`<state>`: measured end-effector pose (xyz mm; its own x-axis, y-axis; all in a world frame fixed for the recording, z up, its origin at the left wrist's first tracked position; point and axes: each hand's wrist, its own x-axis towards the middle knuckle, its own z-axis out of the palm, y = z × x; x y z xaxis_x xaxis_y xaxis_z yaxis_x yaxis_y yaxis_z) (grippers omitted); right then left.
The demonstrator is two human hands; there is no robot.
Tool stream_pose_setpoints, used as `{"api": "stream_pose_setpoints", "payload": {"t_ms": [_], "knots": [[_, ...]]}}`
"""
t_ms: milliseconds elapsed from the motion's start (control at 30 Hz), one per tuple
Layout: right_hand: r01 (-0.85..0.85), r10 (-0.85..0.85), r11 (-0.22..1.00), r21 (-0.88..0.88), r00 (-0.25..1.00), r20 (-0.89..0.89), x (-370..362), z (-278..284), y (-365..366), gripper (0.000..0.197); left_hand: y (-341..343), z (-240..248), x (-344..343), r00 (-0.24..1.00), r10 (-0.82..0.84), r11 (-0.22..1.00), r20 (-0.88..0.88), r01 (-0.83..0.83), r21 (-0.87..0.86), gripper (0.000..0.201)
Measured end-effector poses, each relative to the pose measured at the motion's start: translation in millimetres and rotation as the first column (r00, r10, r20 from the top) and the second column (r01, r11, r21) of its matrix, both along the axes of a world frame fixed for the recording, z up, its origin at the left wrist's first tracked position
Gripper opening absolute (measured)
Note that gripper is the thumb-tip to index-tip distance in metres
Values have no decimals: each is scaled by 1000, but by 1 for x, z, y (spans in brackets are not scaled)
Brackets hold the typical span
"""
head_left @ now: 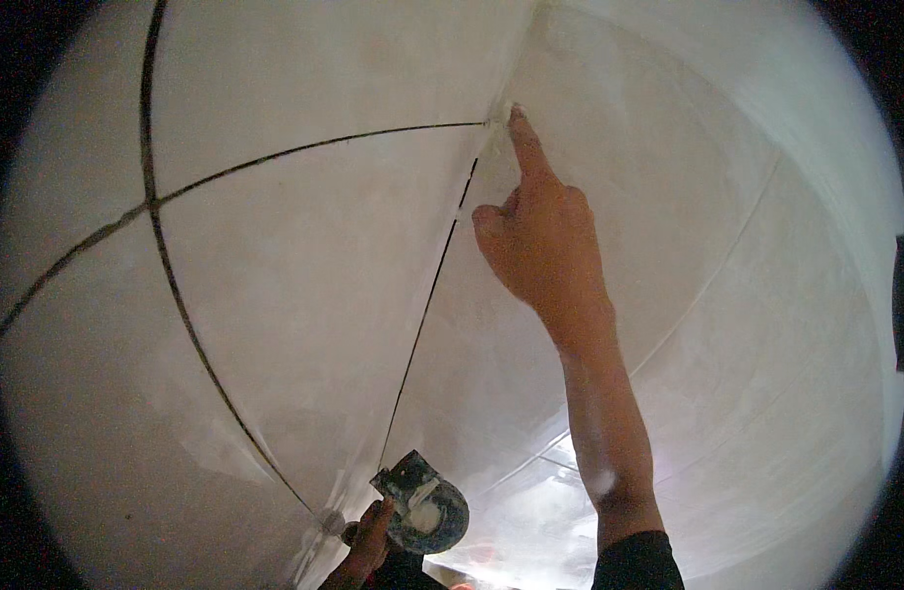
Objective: The person applies grout to the joints between wall tiles by finger, frequently picking up small amounts of the white material from a handheld hawk tool.
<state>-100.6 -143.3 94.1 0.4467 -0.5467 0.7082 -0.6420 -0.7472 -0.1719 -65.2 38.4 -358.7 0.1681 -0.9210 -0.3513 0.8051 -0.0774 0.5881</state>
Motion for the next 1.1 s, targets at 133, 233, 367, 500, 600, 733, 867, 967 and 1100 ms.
{"api": "stream_pose_setpoints", "payload": {"t_ms": [133,233,367,500,600,733,867,967,1100], "knots": [[56,-53,996,62,997,-54,4,-15,1,81,-5,-14,-2,1000,9,1000,16,-8,-9,33],[1,18,984,175,994,-108,-4,-41,8,79,-1,3,1,999,20,999,30,-19,-38,35],[-43,45,996,77,999,-21,-11,-18,8,76,-1,-31,3,986,-3,1000,167,1,17,36],[-38,45,994,-102,997,64,1,17,-11,74,0,4,0,999,-3,999,38,5,-32,38],[32,-32,995,-93,999,-7,8,10,1,73,-2,-12,5,997,-19,999,81,22,-32,37],[81,-64,993,89,982,-180,5,-32,17,74,3,-6,6,992,24,999,120,-27,21,38],[-61,62,997,48,998,-18,-4,-22,17,74,-2,-10,3,999,14,1000,31,-15,17,37],[6,-7,1000,-24,1000,-21,-6,10,-5,70,-2,-10,0,1000,-15,1000,0,15,12,34],[85,-101,988,-131,987,-128,-3,-15,-3,69,0,-7,-1,999,39,999,27,-39,-10,34]]}}
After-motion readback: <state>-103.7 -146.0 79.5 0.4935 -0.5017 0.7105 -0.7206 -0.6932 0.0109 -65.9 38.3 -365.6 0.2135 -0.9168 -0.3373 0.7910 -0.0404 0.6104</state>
